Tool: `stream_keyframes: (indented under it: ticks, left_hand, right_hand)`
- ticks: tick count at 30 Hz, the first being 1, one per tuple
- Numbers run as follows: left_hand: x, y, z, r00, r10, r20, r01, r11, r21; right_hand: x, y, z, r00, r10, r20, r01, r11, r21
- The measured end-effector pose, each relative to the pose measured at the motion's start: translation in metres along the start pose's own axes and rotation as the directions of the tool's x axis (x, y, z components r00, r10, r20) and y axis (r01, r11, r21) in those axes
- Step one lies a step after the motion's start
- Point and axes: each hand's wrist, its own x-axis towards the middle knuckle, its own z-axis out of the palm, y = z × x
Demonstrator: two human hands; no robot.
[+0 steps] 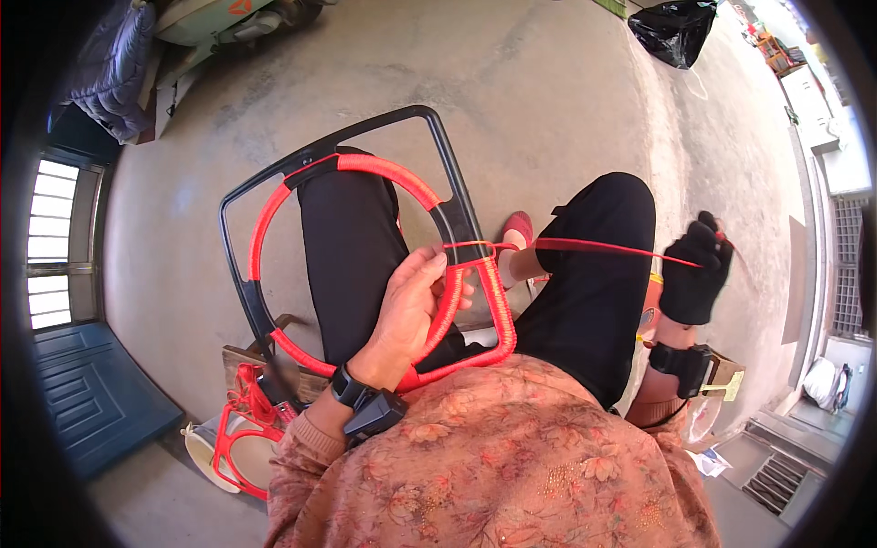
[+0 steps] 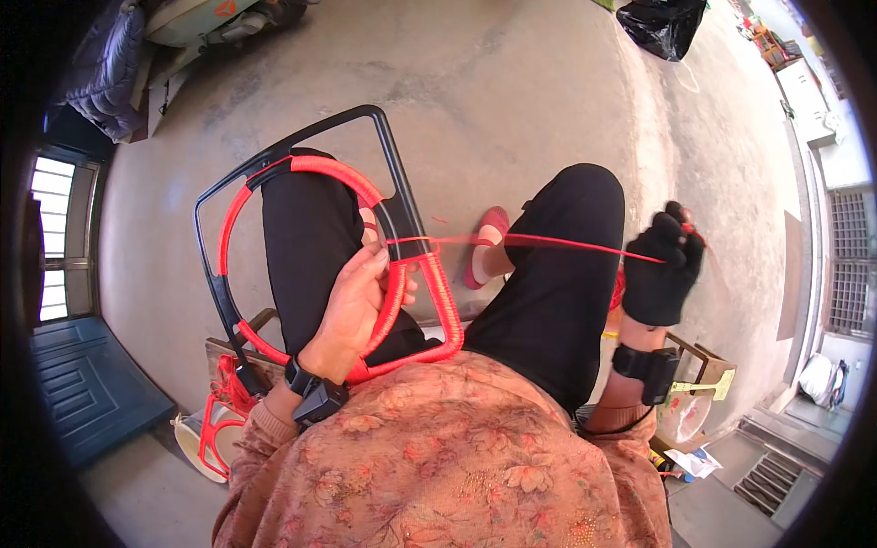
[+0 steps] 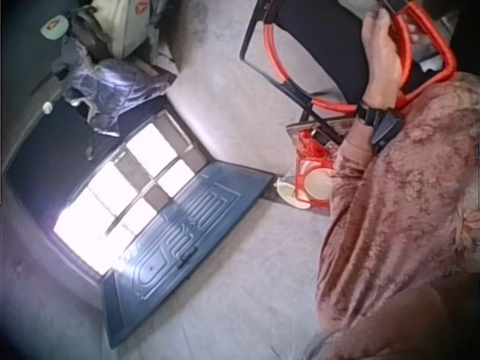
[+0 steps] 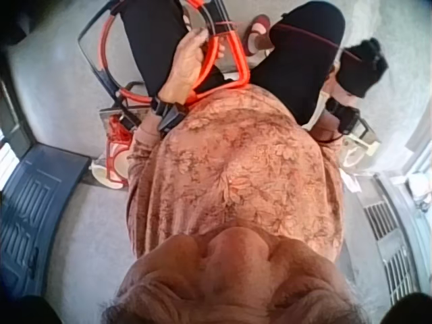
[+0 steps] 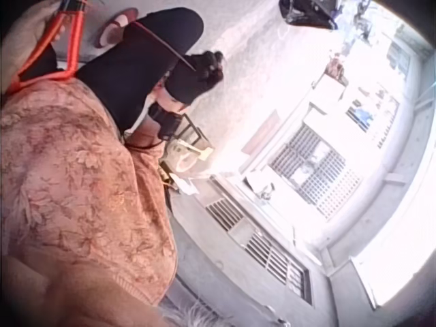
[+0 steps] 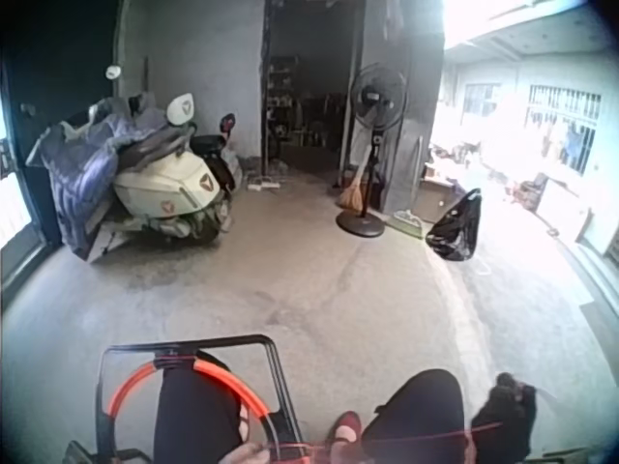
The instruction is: The person is wrapping a red plastic cord around a black metal chair frame component.
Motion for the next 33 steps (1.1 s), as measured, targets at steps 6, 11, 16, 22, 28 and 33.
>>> stream_keyframes:
  ticks: [6, 11, 16, 22, 28, 33]
  left_hand:
    - [-0.001, -0.002, 0.001, 0.99, 0.119, 0.075, -0.125, 0.989, 0.084]
    - [-0.002, -0.006, -0.004, 0.995, 0.093, 0.03, -0.096, 0.99, 0.107]
    - [-0.003, -0.007, -0.002, 0.994, 0.105, 0.016, -0.106, 0.989, 0.101]
    - [-0.003, -0.002, 0.0, 0.994, 0.108, 0.026, -0.111, 0.987, 0.119]
    - [-0.002, -0.001, 0.001, 0.997, 0.074, 0.021, -0.076, 0.993, 0.087]
    - [-0.003, -0.001, -0.003, 0.999, 0.0, 0.038, -0.006, 0.991, 0.135]
  right_hand:
    - [-0.012, -0.005, -0.028, 0.945, -0.327, -0.023, -0.081, -0.165, -0.983]
    - [0.001, 0.106, -0.011, 0.886, 0.318, -0.338, -0.35, -0.02, -0.936]
    - [0.005, 0.141, -0.019, 0.771, 0.438, -0.463, -0.357, -0.305, -0.883]
    - [-0.012, 0.149, 0.006, 0.87, 0.396, -0.294, -0.133, -0.386, -0.913]
    - [-0.007, 0.131, -0.006, 0.91, 0.398, -0.112, 0.058, -0.392, -0.918]
    - [-0.001, 0.098, -0.017, 0.978, -0.007, -0.211, -0.203, -0.294, -0.934]
